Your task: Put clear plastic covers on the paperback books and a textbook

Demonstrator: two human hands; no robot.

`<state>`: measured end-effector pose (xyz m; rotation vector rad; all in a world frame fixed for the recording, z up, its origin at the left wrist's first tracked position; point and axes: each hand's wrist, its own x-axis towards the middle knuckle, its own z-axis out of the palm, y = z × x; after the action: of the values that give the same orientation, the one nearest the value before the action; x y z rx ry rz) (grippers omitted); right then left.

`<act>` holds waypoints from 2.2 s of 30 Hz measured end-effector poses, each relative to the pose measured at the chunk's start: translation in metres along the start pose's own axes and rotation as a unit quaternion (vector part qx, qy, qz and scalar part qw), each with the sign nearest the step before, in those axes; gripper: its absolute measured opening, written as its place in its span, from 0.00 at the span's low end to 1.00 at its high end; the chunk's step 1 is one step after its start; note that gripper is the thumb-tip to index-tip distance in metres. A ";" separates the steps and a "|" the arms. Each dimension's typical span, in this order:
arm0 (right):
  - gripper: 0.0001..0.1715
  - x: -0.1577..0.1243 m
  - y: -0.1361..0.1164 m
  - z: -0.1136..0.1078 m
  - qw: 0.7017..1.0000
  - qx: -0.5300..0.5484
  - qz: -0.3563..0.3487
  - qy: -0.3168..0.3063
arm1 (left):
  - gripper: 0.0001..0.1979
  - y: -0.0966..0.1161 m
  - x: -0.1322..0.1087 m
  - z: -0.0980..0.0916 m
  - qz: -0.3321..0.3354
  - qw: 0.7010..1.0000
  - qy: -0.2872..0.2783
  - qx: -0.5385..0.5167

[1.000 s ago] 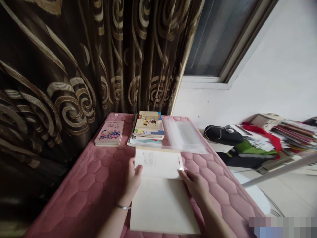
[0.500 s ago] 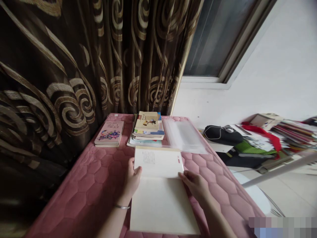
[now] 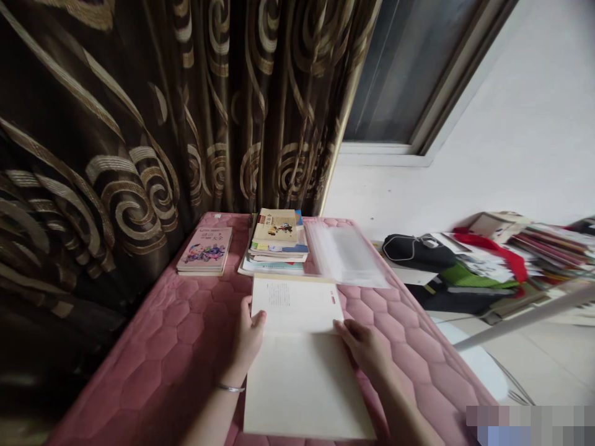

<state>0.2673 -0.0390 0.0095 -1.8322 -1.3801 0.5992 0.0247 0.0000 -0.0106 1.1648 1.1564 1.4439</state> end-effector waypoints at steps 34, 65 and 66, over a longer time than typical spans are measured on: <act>0.27 -0.001 0.007 0.012 0.997 0.074 -0.002 0.008 | 0.17 -0.002 0.009 -0.013 -0.043 0.998 -0.036 0.042; 0.21 0.014 0.005 0.028 0.998 -0.048 0.051 0.008 | 0.19 -0.014 0.011 -0.006 0.081 0.904 0.089 0.410; 0.20 0.015 0.005 0.029 0.997 -0.056 0.055 0.006 | 0.18 -0.014 0.011 -0.005 0.093 0.891 0.082 0.436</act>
<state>0.2533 -0.0173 -0.0112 -2.0086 -1.3354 0.5754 0.0192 0.0117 -0.0235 1.8145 1.9632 1.1749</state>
